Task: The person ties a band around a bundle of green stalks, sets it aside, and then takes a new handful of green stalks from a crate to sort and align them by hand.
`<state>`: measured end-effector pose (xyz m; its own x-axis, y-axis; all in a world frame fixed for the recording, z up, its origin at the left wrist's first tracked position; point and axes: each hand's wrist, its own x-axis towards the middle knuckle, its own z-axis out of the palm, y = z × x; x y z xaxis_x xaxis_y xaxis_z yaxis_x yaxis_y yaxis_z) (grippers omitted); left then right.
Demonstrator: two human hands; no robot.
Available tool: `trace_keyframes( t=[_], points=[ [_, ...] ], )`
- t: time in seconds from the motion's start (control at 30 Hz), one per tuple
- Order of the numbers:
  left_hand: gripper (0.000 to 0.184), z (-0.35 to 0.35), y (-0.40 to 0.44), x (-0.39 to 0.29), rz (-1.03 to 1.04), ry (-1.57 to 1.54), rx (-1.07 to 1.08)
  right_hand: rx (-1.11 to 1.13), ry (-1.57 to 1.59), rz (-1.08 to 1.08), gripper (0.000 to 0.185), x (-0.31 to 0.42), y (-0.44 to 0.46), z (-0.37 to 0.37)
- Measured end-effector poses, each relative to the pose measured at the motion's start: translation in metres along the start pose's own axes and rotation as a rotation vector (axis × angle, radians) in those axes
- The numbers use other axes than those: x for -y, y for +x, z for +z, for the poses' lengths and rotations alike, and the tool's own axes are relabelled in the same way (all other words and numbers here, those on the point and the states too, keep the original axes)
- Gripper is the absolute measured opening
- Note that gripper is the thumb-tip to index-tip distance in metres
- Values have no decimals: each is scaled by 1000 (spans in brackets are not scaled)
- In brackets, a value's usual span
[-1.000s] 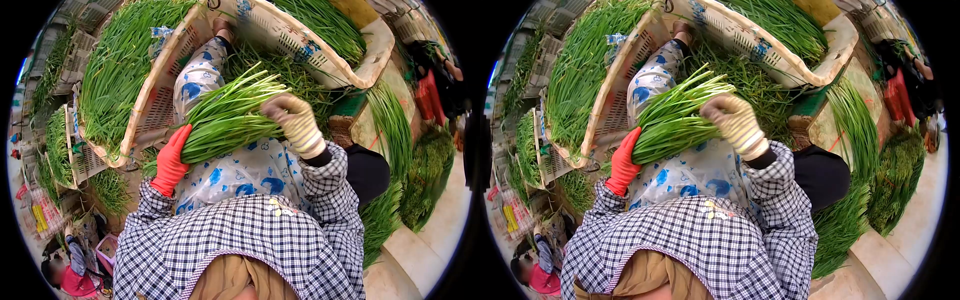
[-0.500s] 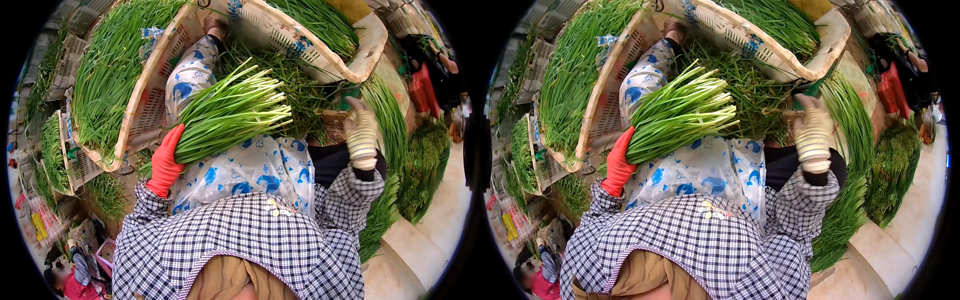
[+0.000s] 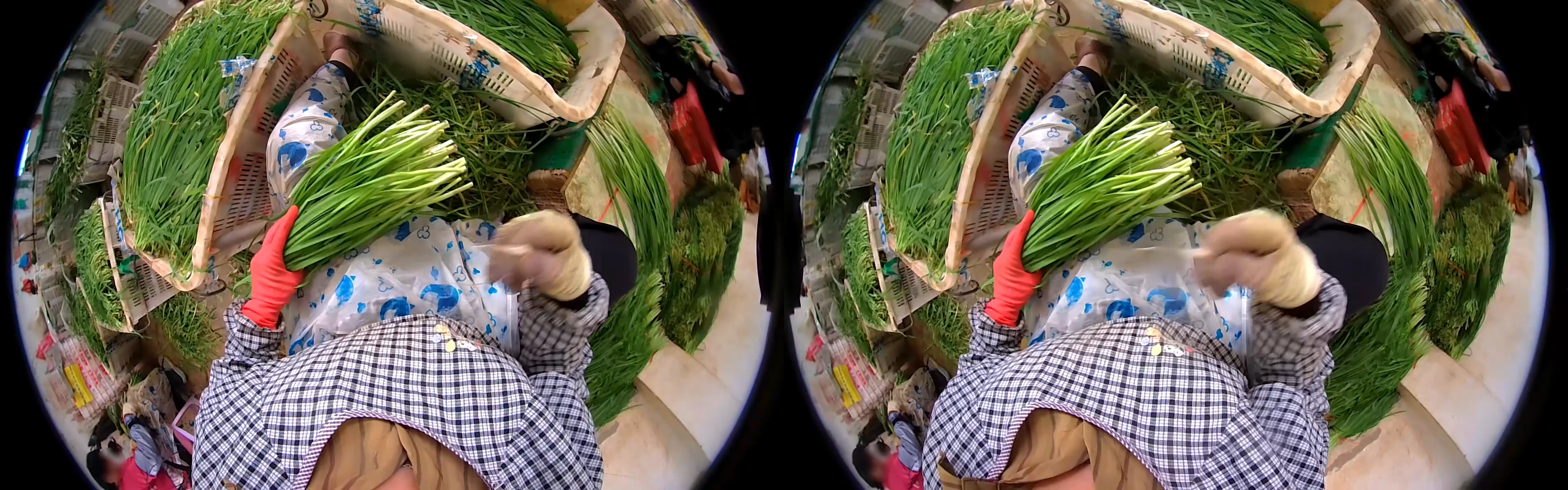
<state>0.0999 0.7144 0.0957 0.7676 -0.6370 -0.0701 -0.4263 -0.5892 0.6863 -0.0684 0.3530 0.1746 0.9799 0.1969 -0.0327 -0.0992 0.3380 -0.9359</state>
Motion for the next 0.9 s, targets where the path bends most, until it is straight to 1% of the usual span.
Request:
trace_keyframes(
  t=[0.07, 0.1, 0.13, 0.2, 0.27, 0.33, 0.37, 0.4, 0.47, 0.53, 0.57, 0.6, 0.67, 0.7, 0.73, 0.8, 0.83, 0.9],
  points=[
    [82, 0, 3, 0, -22, -27, 13, -472, -535, 515, 22, 2, -1, -7],
    [81, -1, 3, 1, -39, -44, 24, -600, -998, 518, 26, -33, -5, -24],
    [81, -2, 4, 1, -53, -59, 38, -615, -1260, 395, 27, -48, -5, -24],
    [81, -3, 5, 1, -63, -92, 64, -668, -617, 348, 26, -42, 21, 6],
    [81, -4, 5, -1, -79, -149, 57, -782, -250, 472, 26, -63, 51, 18],
    [81, 0, 3, 5, -62, -117, 51, -790, -147, 432, 28, -88, 79, 22],
    [82, 1, 3, 7, -54, -93, 39, -777, -194, 457, 27, -93, 91, 21],
    [82, 1, 3, 7, -50, -87, 38, -810, -77, 439, 28, -93, 100, 24],
    [83, 1, 2, 6, -47, -85, 42, -805, 31, 397, 27, -101, 103, 21],
    [83, 0, 2, 5, -67, -115, 58, -736, 40, 372, 18, -89, 96, 18],
    [82, 0, 2, 5, -73, -139, 64, -719, 23, 421, 18, -89, 91, 15],
    [82, 0, 3, 4, -80, -164, 72, -720, 24, 423, 18, -88, 87, 14],
    [81, -4, 5, 3, -92, -176, 90, -669, 11, 362, 19, -83, 80, 13],
    [81, -6, 6, 2, -105, -185, 104, -647, -12, 328, 24, -86, 80, 10],
    [81, -7, 7, 1, -102, -186, 107, -650, -12, 328, 24, -89, 81, 6],
    [81, -10, 8, 1, -93, -184, 131, -737, 100, 368, 25, -94, 85, 2],
    [81, -10, 8, 1, -93, -181, 127, -730, 136, 355, 26, -96, 87, 2],
    [81, -8, 6, 2, -73, -204, 121, -727, 75, 365, 26, -96, 91, 8]
  ],
)
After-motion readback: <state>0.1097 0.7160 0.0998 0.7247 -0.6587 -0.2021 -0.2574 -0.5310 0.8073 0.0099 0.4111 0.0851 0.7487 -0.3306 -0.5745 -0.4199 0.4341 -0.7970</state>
